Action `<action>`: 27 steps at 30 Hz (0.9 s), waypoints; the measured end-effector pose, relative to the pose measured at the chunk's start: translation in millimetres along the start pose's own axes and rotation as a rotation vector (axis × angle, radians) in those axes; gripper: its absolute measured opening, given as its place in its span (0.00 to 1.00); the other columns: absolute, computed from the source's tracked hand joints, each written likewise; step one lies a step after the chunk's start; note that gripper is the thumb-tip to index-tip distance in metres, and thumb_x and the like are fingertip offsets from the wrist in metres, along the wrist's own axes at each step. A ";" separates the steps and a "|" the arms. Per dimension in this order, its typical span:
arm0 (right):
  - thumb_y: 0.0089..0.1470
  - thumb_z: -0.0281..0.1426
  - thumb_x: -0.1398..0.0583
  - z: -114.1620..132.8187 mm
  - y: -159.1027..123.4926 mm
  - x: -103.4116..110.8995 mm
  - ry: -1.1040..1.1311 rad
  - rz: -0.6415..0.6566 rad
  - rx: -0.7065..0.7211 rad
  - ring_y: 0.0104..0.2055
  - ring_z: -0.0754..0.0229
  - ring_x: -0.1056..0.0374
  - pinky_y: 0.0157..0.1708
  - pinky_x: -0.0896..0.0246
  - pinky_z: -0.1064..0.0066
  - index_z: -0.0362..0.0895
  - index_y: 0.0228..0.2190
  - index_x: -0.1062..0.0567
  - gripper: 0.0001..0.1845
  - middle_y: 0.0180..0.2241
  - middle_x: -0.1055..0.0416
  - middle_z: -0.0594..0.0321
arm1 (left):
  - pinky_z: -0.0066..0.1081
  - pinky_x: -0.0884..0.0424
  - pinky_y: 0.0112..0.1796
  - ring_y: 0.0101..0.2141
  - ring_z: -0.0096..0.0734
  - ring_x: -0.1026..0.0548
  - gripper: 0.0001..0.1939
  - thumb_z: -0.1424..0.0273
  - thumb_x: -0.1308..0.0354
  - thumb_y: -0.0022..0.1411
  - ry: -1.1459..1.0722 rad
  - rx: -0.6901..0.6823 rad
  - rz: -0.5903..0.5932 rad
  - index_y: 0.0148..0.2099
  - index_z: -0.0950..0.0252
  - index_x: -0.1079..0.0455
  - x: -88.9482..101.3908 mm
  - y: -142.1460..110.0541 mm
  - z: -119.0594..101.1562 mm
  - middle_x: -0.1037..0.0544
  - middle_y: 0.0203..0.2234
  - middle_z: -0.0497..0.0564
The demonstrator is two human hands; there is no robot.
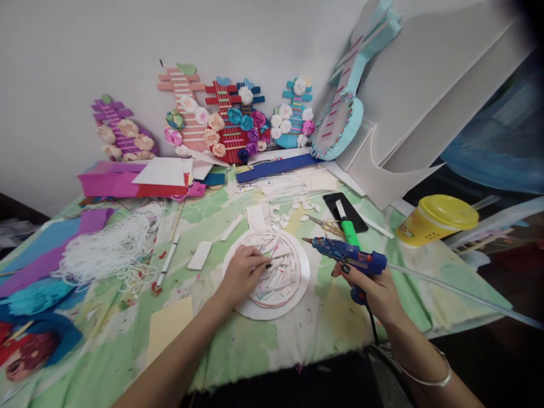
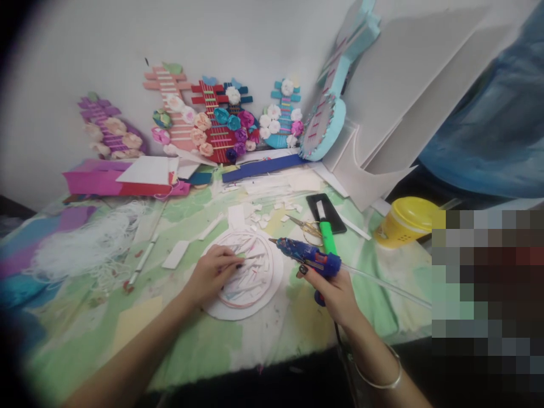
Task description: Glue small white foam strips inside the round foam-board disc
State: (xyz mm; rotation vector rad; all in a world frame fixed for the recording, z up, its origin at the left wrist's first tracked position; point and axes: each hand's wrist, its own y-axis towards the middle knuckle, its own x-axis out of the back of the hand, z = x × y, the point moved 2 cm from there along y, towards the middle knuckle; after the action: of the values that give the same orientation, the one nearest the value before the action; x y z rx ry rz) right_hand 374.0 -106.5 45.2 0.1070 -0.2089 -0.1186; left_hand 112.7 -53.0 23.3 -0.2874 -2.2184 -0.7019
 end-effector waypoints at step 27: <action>0.51 0.38 0.41 -21.4 16.4 -27.7 -0.224 0.251 0.110 0.27 0.61 0.37 0.27 0.41 0.71 0.42 0.26 0.25 0.12 0.24 0.31 0.64 | 0.38 0.34 0.40 0.37 0.35 0.32 0.10 0.73 0.46 0.58 0.052 -0.055 0.027 0.29 0.63 0.24 -18.7 37.0 10.2 0.25 0.32 0.52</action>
State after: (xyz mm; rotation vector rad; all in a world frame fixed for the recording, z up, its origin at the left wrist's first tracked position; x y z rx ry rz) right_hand 353.4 -84.7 20.8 0.1761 -0.4506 0.1323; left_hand 134.3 -16.4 18.4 -0.3231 -2.1443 -0.7486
